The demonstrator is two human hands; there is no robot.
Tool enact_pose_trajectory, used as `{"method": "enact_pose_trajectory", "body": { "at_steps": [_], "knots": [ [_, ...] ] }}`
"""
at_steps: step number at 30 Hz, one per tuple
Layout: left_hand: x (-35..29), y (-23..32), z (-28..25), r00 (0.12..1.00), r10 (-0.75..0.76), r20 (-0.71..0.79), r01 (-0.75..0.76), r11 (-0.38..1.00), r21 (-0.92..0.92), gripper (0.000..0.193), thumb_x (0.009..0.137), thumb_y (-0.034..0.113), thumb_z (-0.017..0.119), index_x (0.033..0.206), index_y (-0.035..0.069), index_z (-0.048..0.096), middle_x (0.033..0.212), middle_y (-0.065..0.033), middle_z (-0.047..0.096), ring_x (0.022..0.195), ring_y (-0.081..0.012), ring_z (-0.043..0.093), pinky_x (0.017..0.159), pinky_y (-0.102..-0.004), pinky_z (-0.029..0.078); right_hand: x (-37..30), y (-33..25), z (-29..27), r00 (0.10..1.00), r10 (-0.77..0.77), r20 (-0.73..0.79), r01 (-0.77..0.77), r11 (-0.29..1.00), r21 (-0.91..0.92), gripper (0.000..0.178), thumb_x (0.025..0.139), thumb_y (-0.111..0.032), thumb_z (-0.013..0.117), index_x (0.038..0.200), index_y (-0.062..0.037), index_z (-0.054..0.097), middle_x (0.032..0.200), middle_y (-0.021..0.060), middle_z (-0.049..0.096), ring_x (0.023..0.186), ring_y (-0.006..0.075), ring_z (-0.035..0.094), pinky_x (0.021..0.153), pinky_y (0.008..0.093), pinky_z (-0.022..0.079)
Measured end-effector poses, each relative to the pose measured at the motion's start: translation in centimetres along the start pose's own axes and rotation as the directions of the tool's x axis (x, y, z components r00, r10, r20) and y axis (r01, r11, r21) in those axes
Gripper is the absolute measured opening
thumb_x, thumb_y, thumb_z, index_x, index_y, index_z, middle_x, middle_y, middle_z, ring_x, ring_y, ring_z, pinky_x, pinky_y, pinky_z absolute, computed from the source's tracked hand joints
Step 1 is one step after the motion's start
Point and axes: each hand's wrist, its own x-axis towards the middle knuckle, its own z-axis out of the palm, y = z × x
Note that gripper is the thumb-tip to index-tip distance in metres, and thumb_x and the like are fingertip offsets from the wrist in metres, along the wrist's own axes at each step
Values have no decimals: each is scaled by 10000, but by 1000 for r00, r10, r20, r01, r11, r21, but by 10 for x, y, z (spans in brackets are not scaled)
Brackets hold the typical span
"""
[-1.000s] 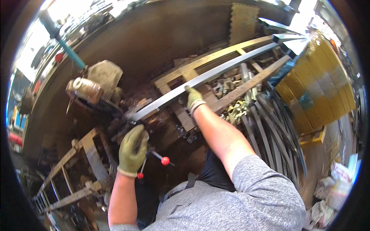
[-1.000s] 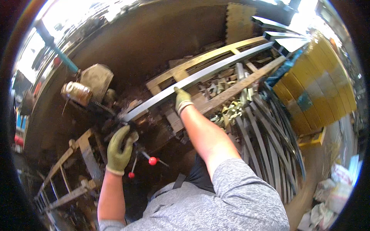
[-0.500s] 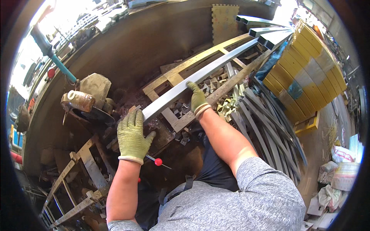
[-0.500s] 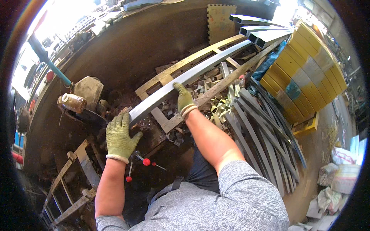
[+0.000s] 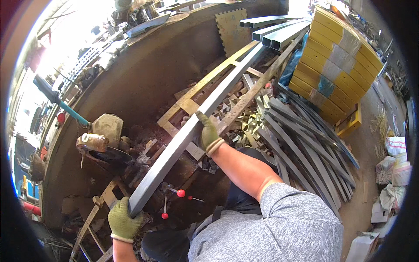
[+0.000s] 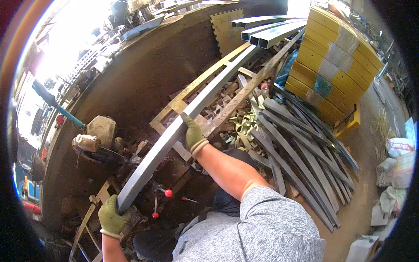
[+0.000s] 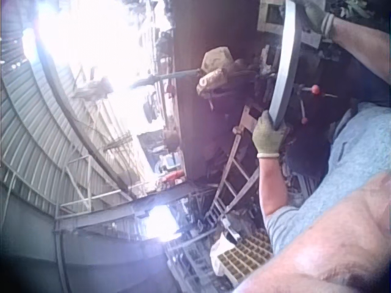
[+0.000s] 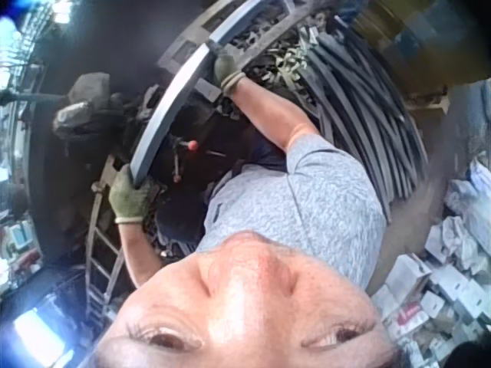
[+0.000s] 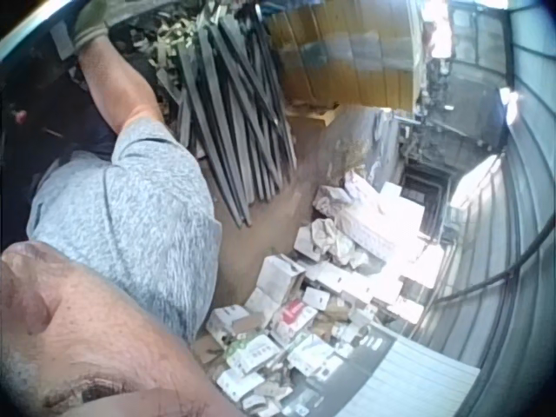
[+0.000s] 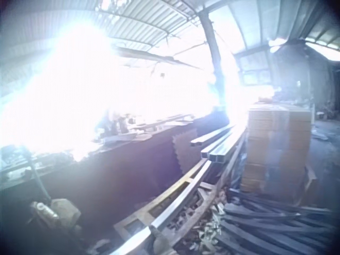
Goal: The person uses a chop saw to cut a long metal bar into shorter pieces. They position the bar, lower the saw blade to cut, then remove the cut piece and repeat the process.
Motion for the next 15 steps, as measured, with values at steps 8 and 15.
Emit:
{"method": "enact_pose_trajectory", "body": {
  "at_steps": [8,15],
  "knots": [
    [-77,-32,-22,996,-90,8,90,994,-63,725,665,301,996,1303,33,782,1101,-211,805,993,-464,802,895,-544,649,-63,39,15,965,235,119,-236,972,-6,459,1144,-370,846,1416,-24,714,1382,219,810,1337,405,786,1235,594,602],
    [-83,32,-37,986,-140,89,154,971,-183,730,826,437,1059,1350,11,780,1149,-248,842,1052,-456,839,920,-524,675,-67,18,20,997,82,10,-82,996,-47,454,1141,-453,840,1337,-54,745,1227,185,853,1180,376,838,1149,553,649]
  ]
}}
